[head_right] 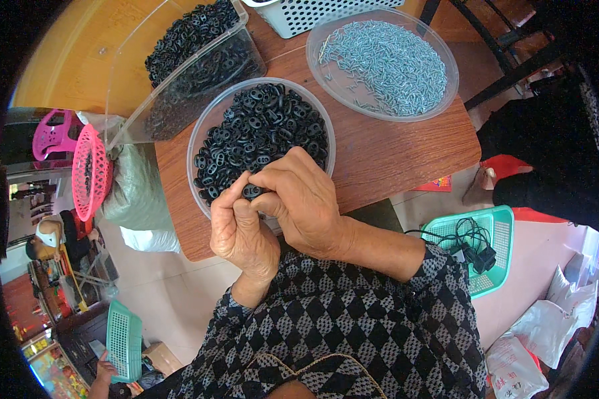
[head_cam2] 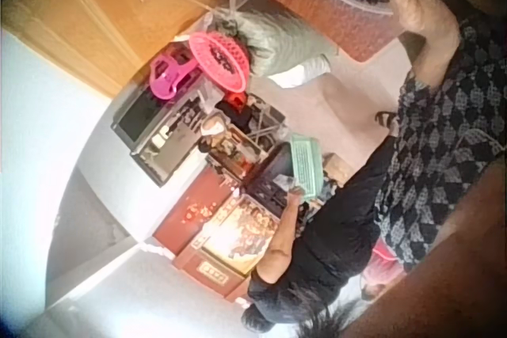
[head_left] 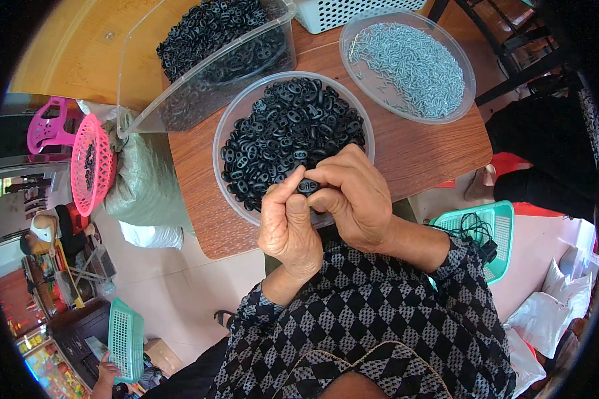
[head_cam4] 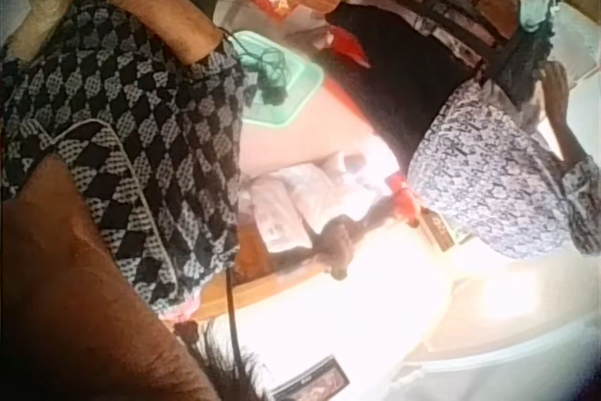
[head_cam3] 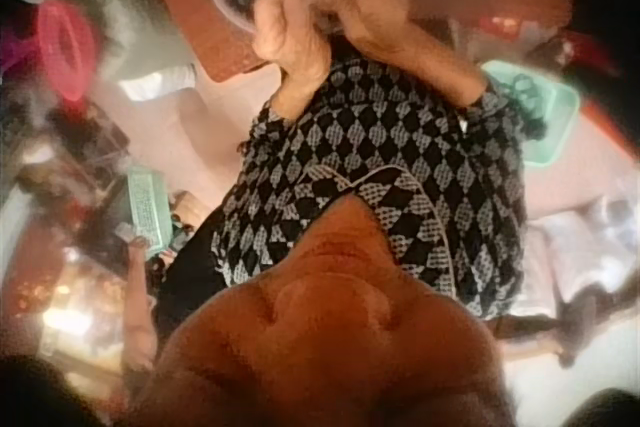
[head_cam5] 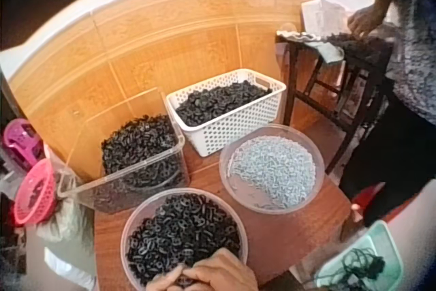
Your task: The person repeatedly picks a black plastic hair clip from a bowl and a metal spring from a tray, then inserts the spring into the clip by hand. The assembled clips are placed back into the same bowl. The process is continuous and repetitive throughout the clip.
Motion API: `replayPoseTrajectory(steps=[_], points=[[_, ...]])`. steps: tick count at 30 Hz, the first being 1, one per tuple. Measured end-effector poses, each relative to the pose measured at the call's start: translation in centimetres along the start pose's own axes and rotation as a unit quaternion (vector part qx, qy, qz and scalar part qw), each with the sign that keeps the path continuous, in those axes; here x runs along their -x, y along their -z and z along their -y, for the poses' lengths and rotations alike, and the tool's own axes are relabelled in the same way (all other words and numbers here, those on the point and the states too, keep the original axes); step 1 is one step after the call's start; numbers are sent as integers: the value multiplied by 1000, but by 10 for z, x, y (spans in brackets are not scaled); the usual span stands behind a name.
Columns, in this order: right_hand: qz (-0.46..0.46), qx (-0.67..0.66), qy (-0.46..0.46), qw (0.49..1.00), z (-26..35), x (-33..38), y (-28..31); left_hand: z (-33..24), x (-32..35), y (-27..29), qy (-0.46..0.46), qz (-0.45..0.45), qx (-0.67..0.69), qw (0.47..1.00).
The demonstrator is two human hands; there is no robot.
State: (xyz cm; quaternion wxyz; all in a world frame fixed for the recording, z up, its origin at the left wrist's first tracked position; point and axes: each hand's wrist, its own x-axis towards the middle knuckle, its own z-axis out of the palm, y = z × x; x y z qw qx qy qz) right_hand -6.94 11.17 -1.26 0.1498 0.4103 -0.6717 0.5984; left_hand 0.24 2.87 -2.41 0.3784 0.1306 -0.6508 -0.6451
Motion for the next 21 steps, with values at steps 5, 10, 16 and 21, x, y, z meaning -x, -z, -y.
replayPoseTrajectory(steps=[5, 10, 16, 21], points=[[-3, 2, 11, 1000, -2, -1, -1, 0, 0, -2, -20, 1, -14, 1000], [-11, 4, -18, 1000, -2, -5, 3, -8, -10, -1, -44, 40, -136, 989], [14, -31, -225, 974, -14, -31, 30, -15, -27, 8, 115, 88, -38, 989], [-13, 210, 4, 978, -82, -93, 73, -14, -34, 40, 124, 82, -128, 981]])
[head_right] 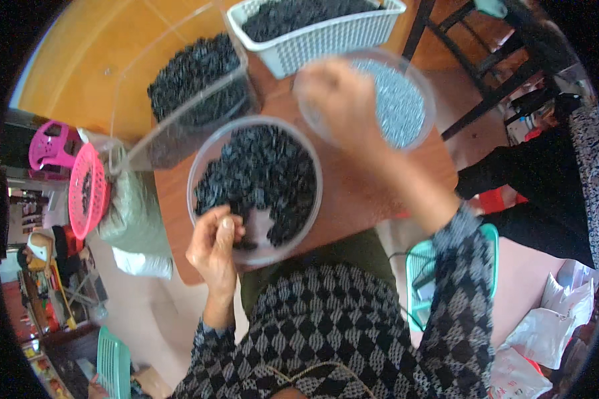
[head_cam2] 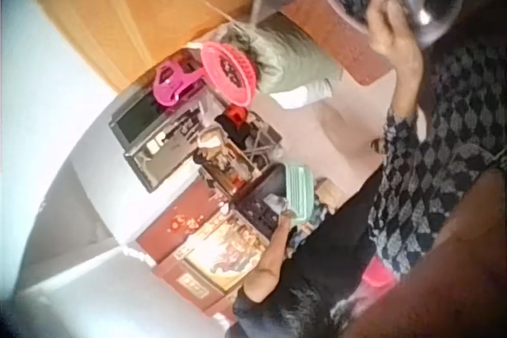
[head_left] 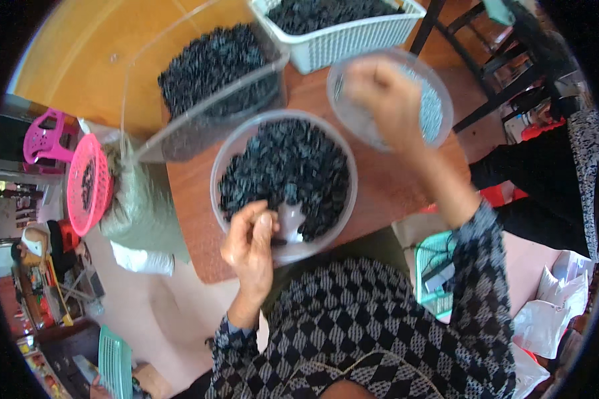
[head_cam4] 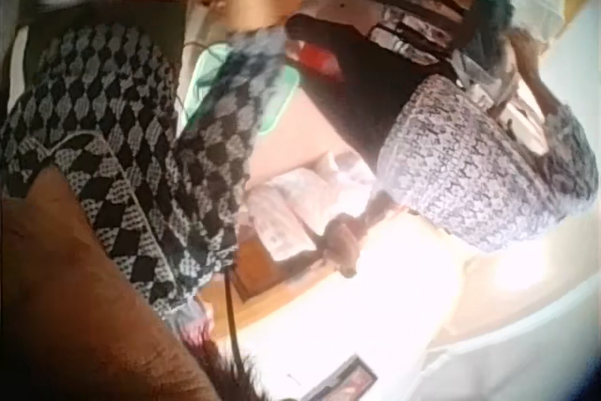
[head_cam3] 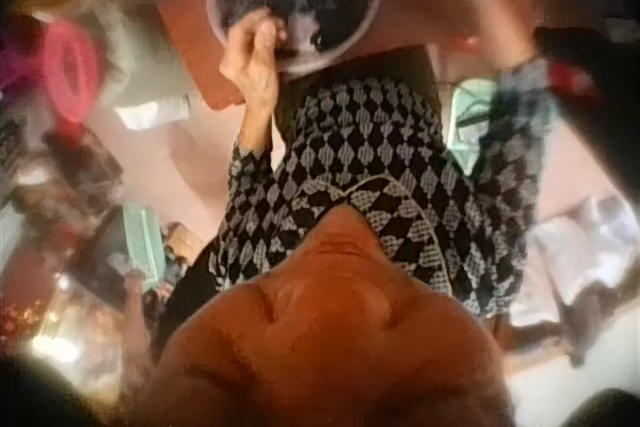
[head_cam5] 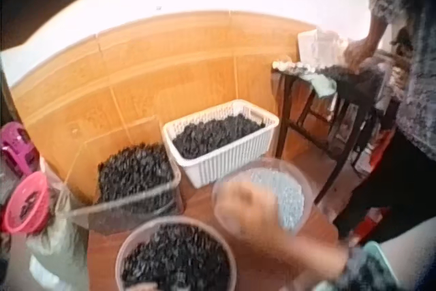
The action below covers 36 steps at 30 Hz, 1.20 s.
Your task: The person repeatedly picks a black plastic hair clip from a bowl and a metal spring from a tray, then inserts the spring into the clip by hand. The assembled clips are placed back into the same bowl. The process is continuous and repetitive throughout the clip.
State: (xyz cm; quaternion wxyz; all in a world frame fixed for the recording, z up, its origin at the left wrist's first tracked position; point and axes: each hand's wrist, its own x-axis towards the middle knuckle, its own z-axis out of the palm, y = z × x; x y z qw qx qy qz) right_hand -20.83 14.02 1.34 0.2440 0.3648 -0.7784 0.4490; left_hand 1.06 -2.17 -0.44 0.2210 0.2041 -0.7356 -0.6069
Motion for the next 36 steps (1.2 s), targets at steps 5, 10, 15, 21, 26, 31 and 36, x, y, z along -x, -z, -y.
replayPoseTrajectory(steps=[5, 10, 15, 21, 26, 31, 36], points=[[-61, -4, -133, 989, -58, -90, -5, 16, -4, 15, -16, 24, -57, 998], [-27, 142, -82, 986, -62, -102, -3, 11, -10, 12, -100, 82, -204, 970], [19, 23, -141, 990, -28, -52, -4, 5, -19, -2, -212, 123, -303, 921], [25, -69, -148, 986, -8, -22, 5, 6, -27, -12, -255, 150, -350, 889], [41, -84, -85, 992, -23, -2, 7, 9, -32, -22, -269, 140, -372, 877], [36, -75, -79, 993, -15, 9, 6, 14, -35, -33, -289, 138, -417, 851], [41, -63, -71, 995, -11, 15, 6, 16, -37, -36, -295, 128, -424, 846]])
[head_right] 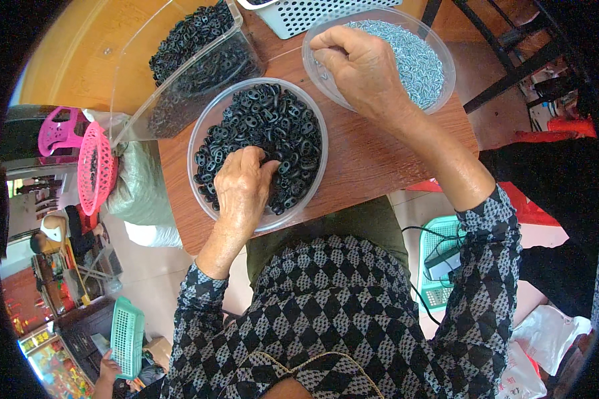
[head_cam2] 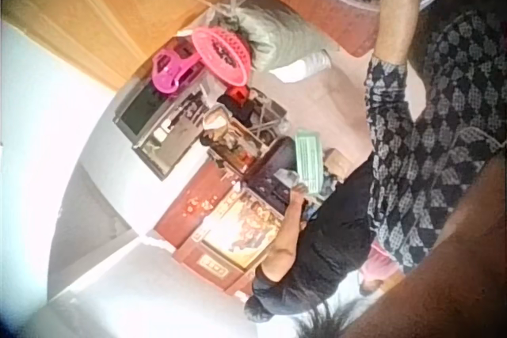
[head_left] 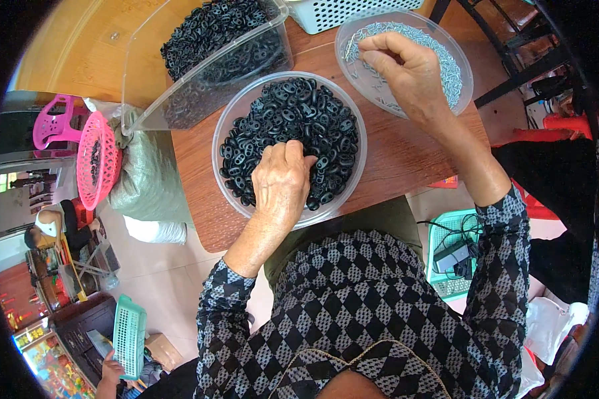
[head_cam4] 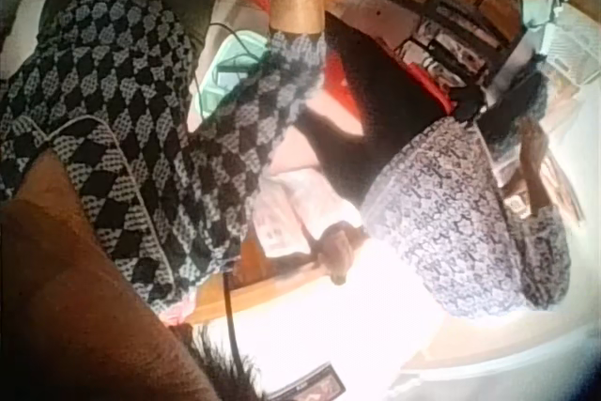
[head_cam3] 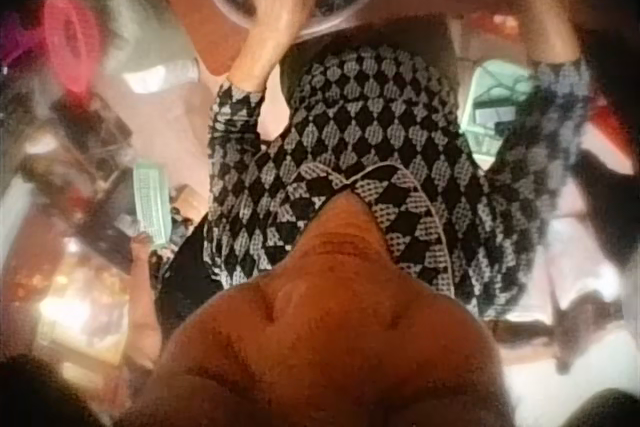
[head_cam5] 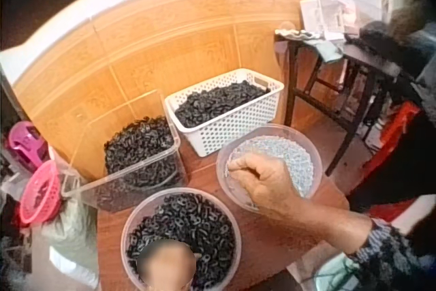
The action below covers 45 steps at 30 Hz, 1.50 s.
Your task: The person repeatedly picks a black plastic hair clip from a bowl and a metal spring from a tray, then inserts the spring into the clip by hand. The assembled clips are placed back into the same bowl. The process is continuous and repetitive throughout the clip.
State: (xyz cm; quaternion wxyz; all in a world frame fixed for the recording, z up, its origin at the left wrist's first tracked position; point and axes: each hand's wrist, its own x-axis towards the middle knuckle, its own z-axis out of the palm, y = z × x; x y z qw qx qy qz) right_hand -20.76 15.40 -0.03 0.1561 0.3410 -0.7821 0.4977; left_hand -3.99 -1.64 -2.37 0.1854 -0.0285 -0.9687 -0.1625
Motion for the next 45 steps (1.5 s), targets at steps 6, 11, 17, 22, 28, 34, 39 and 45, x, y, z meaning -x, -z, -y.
replayPoseTrajectory(steps=[6, 11, 17, 22, 28, 34, 39, 45], points=[[13, -20, -25, 999, 1, 10, -2, 3, -4, -2, 9, -1, -9, 1000], [13, -32, -37, 999, 5, 19, 1, 7, -3, 2, 102, -8, 131, 986], [28, -72, -110, 991, 16, 37, -1, 11, 1, 14, 268, 40, 406, 873], [81, -112, -128, 982, 35, 56, -12, 14, 5, 24, 321, 61, 520, 789], [125, -172, -133, 968, 59, 61, -19, 5, 4, 30, 321, 38, 626, 709], [158, -209, -135, 955, 77, 71, -28, -6, 9, 29, 310, 2, 613, 727], [179, -322, -265, 891, 82, 70, -31, -19, 9, 38, 272, -2, 534, 801], [208, -362, -302, 857, 80, 71, -30, -16, 6, 40, 267, -2, 558, 786]])
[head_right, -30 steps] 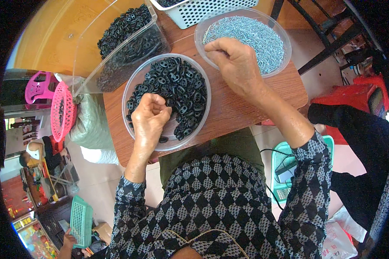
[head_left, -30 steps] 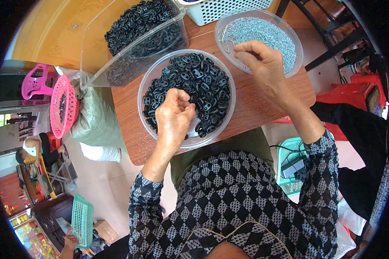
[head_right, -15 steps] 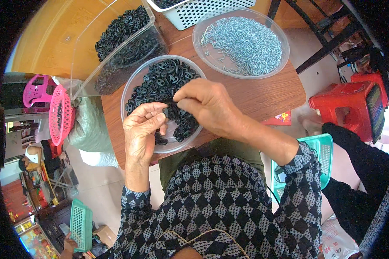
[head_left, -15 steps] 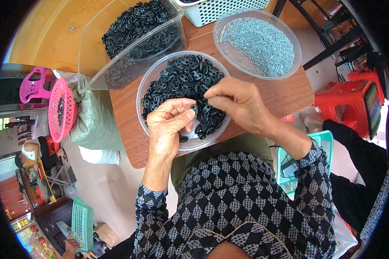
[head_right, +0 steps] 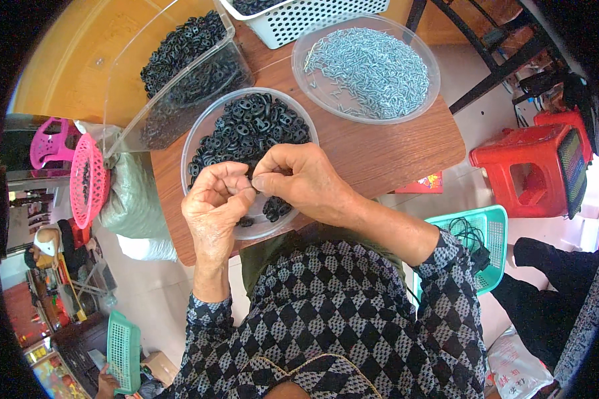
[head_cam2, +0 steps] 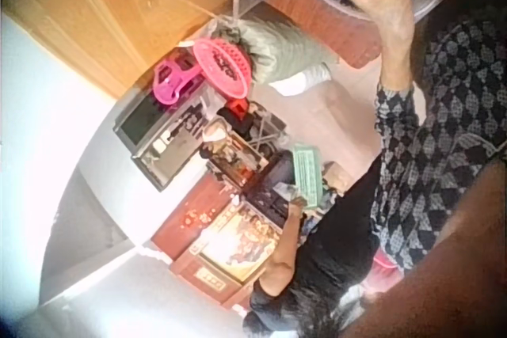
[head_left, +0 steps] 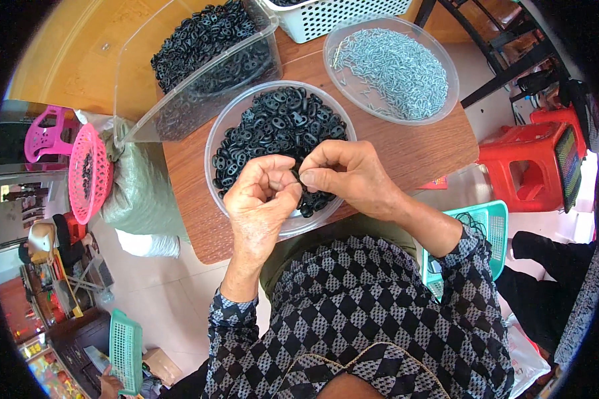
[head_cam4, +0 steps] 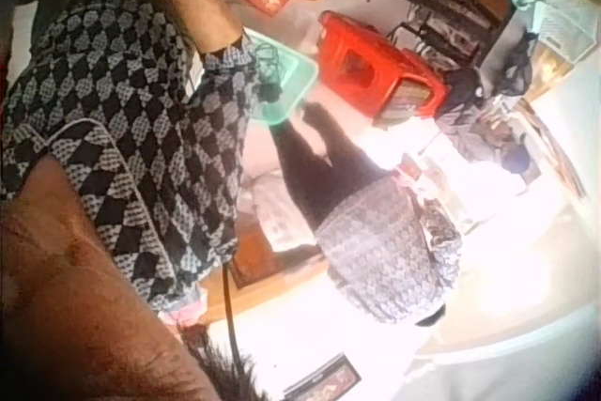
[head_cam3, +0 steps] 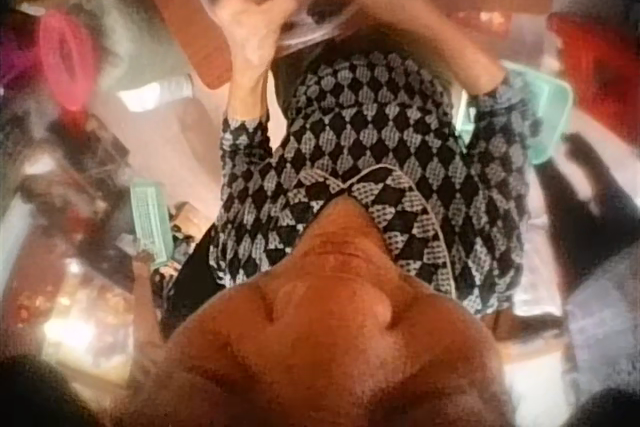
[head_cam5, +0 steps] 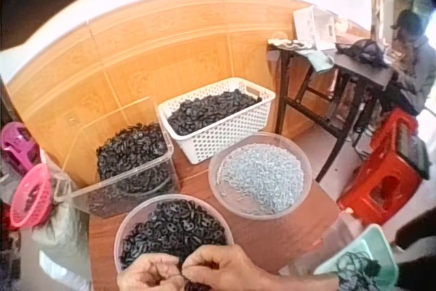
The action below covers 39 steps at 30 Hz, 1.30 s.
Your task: The person repeatedly picks a black plastic hair clip from a bowl and a metal spring from a tray, then inserts the spring into the clip by hand. The assembled clips are placed back into the same bowl. The process is continuous and repetitive throughout the clip.
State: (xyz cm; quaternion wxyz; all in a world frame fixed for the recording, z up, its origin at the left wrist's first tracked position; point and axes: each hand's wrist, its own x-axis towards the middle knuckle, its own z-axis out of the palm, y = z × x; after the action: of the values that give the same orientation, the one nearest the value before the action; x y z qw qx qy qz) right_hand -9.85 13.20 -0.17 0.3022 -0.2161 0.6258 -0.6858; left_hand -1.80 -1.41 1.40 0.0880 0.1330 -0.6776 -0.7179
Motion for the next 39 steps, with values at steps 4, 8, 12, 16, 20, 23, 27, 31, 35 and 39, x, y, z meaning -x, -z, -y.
replayPoseTrajectory(steps=[4, 8, 12, 16, 20, 23, 27, 31, 35, 39], points=[[-18, -22, -27, 999, 1, 3, -3, 2, -3, 3, 22, -26, 99, 995], [-70, -81, -22, 994, -2, 7, -12, 8, 0, -2, 31, -78, 159, 984], [-106, -92, 2, 990, 0, 9, -18, 14, 12, -11, 30, -70, 118, 990], [-109, -104, 24, 988, 3, 13, -25, 15, 12, -17, -10, -105, 96, 990], [-129, 42, 106, 985, 0, 13, -27, 15, 12, -20, -8, -118, 139, 983], [-119, 147, 183, 965, 2, 12, -16, 17, 10, -18, -19, -102, 146, 984], [-192, 272, 219, 917, 11, -3, 31, 15, 10, -13, -6, -93, 134, 987], [-214, 394, 162, 879, 10, -41, 91, 22, 13, -10, 3, -80, 120, 990], [-134, 545, 193, 805, -3, -73, 117, 25, 15, -11, 23, -71, 114, 991], [-86, 604, 195, 768, -12, -91, 118, 26, 15, -10, 27, -63, 113, 991]])
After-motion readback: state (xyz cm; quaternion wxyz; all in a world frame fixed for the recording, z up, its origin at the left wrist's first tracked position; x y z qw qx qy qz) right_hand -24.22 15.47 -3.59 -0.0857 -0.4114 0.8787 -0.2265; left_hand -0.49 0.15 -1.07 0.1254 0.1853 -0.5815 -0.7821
